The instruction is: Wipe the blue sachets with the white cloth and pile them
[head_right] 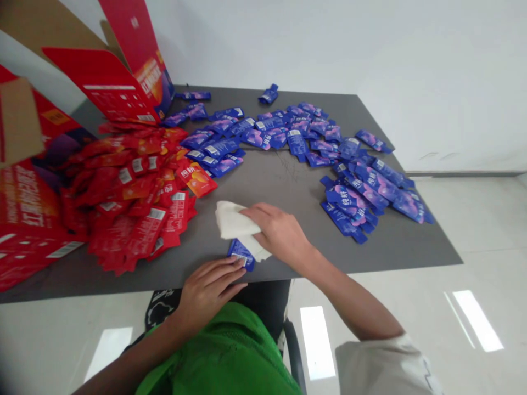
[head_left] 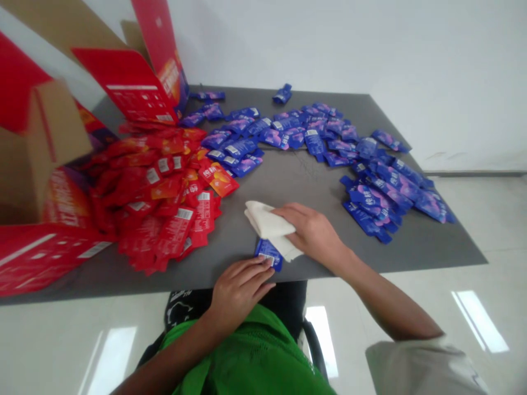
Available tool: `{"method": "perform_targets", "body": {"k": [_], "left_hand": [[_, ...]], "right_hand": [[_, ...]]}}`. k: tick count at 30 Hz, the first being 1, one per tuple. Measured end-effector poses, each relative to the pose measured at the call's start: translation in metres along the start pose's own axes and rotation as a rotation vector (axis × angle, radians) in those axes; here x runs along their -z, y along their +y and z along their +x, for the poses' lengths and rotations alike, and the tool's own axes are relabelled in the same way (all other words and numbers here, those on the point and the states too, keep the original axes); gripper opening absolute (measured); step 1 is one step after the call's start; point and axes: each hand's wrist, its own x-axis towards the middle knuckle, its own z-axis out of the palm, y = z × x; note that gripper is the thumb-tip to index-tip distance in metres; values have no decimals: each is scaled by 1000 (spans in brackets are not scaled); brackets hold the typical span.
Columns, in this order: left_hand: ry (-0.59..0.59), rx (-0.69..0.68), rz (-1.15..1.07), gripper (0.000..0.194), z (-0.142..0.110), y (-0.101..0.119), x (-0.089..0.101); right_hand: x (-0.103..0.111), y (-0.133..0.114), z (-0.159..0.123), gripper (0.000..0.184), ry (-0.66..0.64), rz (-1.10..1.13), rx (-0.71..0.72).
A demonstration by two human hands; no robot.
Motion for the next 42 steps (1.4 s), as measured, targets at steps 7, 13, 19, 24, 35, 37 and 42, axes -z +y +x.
{"method": "perform_targets", "body": {"k": [7, 13, 19, 24, 35, 37, 42], "left_hand": [[4, 49, 41, 13, -1, 1, 0], [-9, 7, -13, 22, 1, 1, 0], [-45, 106, -102, 22, 19, 6, 13], [29, 238, 114, 46, 42, 5, 7], [-116, 226, 106, 39, 71, -18, -12], [-143, 204, 31, 16, 83, -16, -8], [-146, 92, 18, 23, 139, 7, -1]], "right_hand": [[-28, -18, -29, 38, -203, 82, 50], [-14, 26, 27, 45, -92, -119, -130], [10, 19, -9, 41, 308, 78, -74], [3, 4, -75, 28, 517, 216, -126], [-21, 14, -127, 9, 581, 589, -260], [-18, 18, -130, 17, 495, 677, -202], [-13, 29, -134, 40, 313, 867, -16]]}}
